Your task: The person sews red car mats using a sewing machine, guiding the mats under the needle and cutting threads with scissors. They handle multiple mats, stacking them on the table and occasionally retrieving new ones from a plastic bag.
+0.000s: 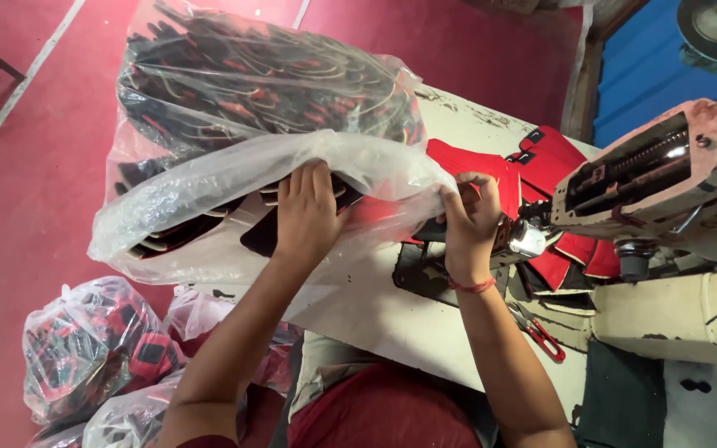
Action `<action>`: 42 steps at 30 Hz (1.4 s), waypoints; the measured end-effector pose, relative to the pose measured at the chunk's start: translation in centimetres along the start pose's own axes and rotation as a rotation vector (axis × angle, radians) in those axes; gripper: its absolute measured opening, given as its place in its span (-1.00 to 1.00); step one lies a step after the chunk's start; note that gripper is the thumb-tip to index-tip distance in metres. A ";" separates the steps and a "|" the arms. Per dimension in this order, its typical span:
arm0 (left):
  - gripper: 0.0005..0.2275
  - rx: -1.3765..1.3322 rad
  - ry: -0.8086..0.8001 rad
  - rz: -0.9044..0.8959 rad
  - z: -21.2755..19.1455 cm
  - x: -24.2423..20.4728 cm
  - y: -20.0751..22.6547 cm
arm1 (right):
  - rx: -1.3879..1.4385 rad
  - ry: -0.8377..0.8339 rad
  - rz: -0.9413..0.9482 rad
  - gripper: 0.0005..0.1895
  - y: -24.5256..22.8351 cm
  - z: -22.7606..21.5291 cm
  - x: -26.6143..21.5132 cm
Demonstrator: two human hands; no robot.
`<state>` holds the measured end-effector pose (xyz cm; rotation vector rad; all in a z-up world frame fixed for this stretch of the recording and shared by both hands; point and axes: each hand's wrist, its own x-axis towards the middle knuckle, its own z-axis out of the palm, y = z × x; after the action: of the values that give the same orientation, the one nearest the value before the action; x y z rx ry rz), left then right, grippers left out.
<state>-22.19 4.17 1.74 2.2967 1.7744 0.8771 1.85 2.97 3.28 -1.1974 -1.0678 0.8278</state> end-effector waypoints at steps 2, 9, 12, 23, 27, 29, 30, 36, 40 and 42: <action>-0.54 0.268 0.267 0.078 2.3 -0.5 -0.6 | 0.065 -0.037 -0.013 -0.81 -0.3 0.5 0.2; -0.60 0.114 0.179 0.123 0.1 -0.7 -1.5 | 0.095 -0.030 -0.051 -0.85 -0.5 0.5 0.8; -0.66 0.002 0.144 0.113 -4.0 -2.1 -0.9 | 0.083 0.006 0.022 -0.84 -0.3 0.1 1.1; -0.50 -0.945 0.595 -0.295 -11.7 -9.6 -0.4 | -0.054 -0.198 -0.145 -0.89 2.5 -0.4 0.5; -0.49 -1.204 0.677 -0.224 -9.2 -10.2 0.9 | -0.342 -0.187 -0.268 -0.68 -0.5 -1.3 -4.2; -0.42 -1.444 0.609 -0.534 -8.3 -9.5 3.3 | 0.122 -0.309 -0.165 -0.64 -1.0 -2.6 -6.8; -0.42 -1.451 0.604 -0.533 -7.1 -10.0 3.9 | 0.116 -0.304 -0.167 -0.64 -1.6 -3.4 -7.8; -0.55 -1.817 0.310 -0.568 -0.4 -12.2 6.6 | 0.477 -0.413 0.209 0.01 -1.7 -11.3 -12.3; -0.54 -1.720 -0.056 -0.748 0.7 -11.6 8.4 | 0.256 -0.494 0.393 0.13 -1.9 -14.8 -13.5; -0.52 -1.709 -0.180 -0.788 1.7 -11.5 8.8 | 0.248 -0.456 0.421 0.14 -3.2 -14.7 -13.7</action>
<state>-15.56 -8.64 -0.27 0.5015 0.8414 1.1466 11.50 -14.96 3.26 -1.0578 -1.0432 1.5704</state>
